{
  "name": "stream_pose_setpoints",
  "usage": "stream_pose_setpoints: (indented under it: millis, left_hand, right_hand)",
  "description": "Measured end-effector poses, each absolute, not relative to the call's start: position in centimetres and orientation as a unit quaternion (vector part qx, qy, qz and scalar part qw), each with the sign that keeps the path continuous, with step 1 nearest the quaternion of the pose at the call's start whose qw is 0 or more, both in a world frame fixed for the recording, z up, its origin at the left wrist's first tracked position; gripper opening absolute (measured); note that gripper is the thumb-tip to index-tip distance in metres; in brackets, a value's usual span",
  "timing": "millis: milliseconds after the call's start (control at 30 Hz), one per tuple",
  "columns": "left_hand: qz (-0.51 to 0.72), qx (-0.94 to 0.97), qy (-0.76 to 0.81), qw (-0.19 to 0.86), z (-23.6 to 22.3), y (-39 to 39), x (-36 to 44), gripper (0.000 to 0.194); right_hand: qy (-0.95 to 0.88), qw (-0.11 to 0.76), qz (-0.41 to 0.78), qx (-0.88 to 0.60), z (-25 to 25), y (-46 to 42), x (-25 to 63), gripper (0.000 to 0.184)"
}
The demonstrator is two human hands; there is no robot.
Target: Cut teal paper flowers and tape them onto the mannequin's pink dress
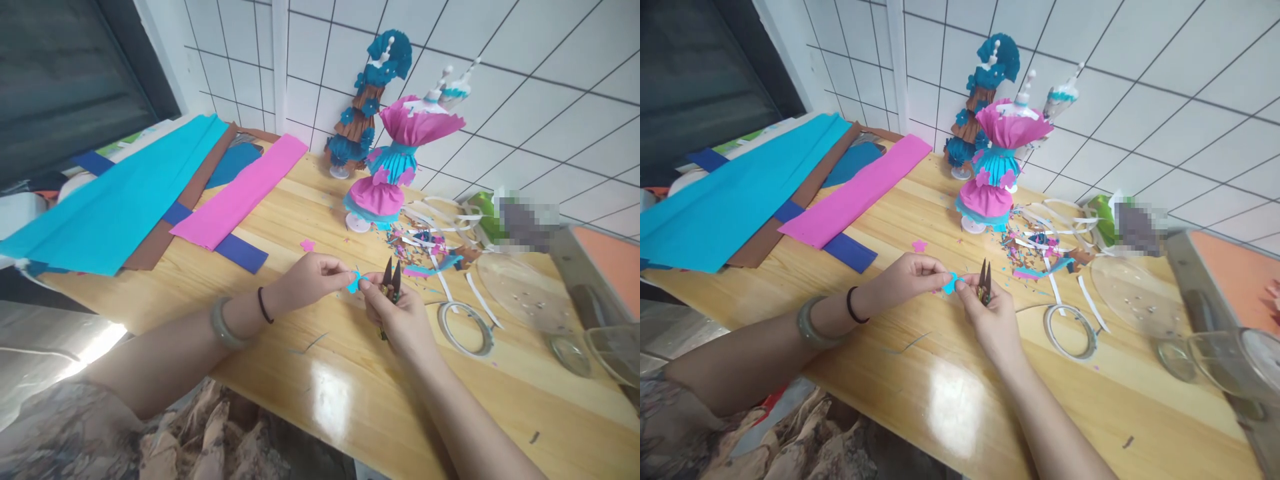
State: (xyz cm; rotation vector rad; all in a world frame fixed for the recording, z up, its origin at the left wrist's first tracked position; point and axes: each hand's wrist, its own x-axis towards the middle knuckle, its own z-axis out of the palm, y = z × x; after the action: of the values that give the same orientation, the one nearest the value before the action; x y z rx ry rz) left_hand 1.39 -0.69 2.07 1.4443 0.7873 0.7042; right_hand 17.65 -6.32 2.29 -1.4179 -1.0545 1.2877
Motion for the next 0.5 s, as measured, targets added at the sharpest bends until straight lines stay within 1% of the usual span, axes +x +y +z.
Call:
stream_pose_setpoints:
  millis: [167, 200, 333, 500]
  left_hand:
    - [0.274, 0.560, 0.371, 0.688, 2.21, -0.18, 1.35, 0.047]
    - [0.270, 0.562, 0.370, 0.688, 2.17, -0.11, 1.33, 0.047]
    - [0.256, 0.590, 0.338, 0.687, 1.96, -0.03, 1.23, 0.026]
    - [0.233, 0.580, 0.343, 0.702, 1.71, -0.02, 1.08, 0.021]
  right_hand:
    - [-0.439, 0.433, 0.539, -0.573, 1.95, -6.37, 18.29, 0.035]
    - [-0.447, 0.426, 0.536, -0.576, 1.87, -6.40, 18.37, 0.034]
    - [-0.491, 0.397, 0.507, -0.586, 1.84, -6.51, 18.35, 0.032]
    - [-0.526, 0.364, 0.477, -0.602, 2.34, -6.59, 18.28, 0.031]
